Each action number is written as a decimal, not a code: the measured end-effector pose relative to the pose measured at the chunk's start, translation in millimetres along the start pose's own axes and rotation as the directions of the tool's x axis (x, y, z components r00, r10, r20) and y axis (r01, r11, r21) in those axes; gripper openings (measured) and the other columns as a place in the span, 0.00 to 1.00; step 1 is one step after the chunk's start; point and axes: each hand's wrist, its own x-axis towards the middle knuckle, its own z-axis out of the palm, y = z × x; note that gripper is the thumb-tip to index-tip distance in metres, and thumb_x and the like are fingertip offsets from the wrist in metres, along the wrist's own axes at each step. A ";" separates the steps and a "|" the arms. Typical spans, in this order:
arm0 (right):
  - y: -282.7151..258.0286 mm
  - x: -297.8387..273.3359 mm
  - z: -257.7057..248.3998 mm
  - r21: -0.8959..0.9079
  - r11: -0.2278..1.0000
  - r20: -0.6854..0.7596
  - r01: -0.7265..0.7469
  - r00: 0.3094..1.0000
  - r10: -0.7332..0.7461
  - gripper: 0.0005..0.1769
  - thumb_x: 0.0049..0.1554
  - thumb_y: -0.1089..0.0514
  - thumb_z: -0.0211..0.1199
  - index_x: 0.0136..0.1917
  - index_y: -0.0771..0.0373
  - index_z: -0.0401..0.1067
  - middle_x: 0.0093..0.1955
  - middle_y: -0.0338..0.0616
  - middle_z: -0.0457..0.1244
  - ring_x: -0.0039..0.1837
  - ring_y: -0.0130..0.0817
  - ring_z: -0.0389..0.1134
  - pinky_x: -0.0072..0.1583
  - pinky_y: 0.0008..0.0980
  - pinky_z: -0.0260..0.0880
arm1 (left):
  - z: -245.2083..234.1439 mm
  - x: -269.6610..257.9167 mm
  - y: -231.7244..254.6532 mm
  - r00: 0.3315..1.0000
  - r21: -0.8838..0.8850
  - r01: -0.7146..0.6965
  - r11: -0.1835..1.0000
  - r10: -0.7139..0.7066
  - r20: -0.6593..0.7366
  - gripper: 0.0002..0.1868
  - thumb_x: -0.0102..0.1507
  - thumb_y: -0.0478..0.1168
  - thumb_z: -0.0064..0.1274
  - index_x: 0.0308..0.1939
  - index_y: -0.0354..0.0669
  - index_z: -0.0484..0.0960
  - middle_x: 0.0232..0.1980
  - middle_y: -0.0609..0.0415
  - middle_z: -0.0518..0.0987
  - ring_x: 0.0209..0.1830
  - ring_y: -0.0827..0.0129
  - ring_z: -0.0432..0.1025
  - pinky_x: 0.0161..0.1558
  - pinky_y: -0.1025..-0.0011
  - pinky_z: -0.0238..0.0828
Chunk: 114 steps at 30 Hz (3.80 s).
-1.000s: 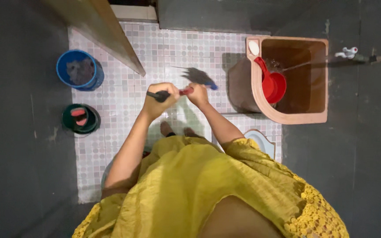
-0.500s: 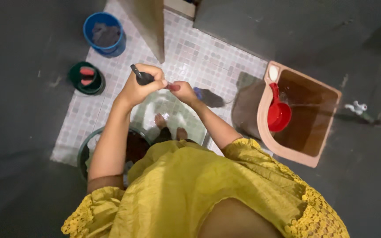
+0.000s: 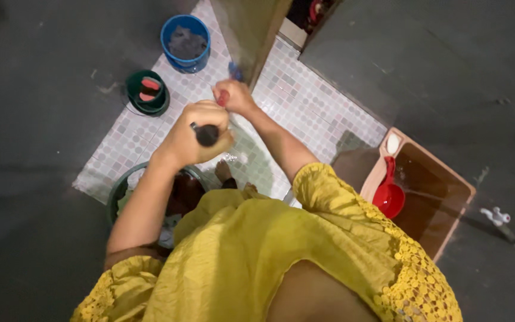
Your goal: The person sweeps a tiled bathroom floor using a broom. They move around a squat toilet and a water basin, sweeping debris toward a corner and then into a bucket.
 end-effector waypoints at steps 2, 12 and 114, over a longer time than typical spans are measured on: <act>7.6 29.6 0.8 -0.242 0.968 0.012 0.062 0.998 -0.060 0.14 0.52 0.52 0.58 0.28 0.59 0.64 0.33 0.47 0.61 0.40 0.44 0.62 0.42 0.39 0.60 | -6.6 -0.9 -8.6 0.998 0.073 -0.045 0.996 0.047 -0.031 0.12 0.45 0.31 0.51 0.17 0.39 0.61 0.20 0.50 0.62 0.23 0.57 0.60 0.31 0.69 0.57; 71.4 67.6 18.2 -0.070 0.963 0.003 0.260 0.966 -0.260 0.23 0.40 0.65 0.60 0.51 0.63 0.64 0.50 0.54 0.58 0.51 0.52 0.59 0.52 0.38 0.58 | 26.9 -14.7 -84.2 0.977 0.175 0.079 0.981 -0.041 -0.211 0.10 0.49 0.31 0.51 0.21 0.38 0.65 0.25 0.48 0.67 0.29 0.55 0.63 0.36 0.66 0.61; 124.9 -319.1 -138.4 -0.191 0.759 -0.243 -0.622 0.779 0.578 0.13 0.43 0.57 0.59 0.42 0.63 0.65 0.38 0.54 0.62 0.44 0.50 0.64 0.45 0.38 0.62 | 274.5 -22.4 -37.4 0.962 -0.467 0.273 0.841 -0.244 0.123 0.16 0.57 0.38 0.51 0.20 0.40 0.61 0.25 0.62 0.65 0.27 0.79 0.57 0.32 0.78 0.55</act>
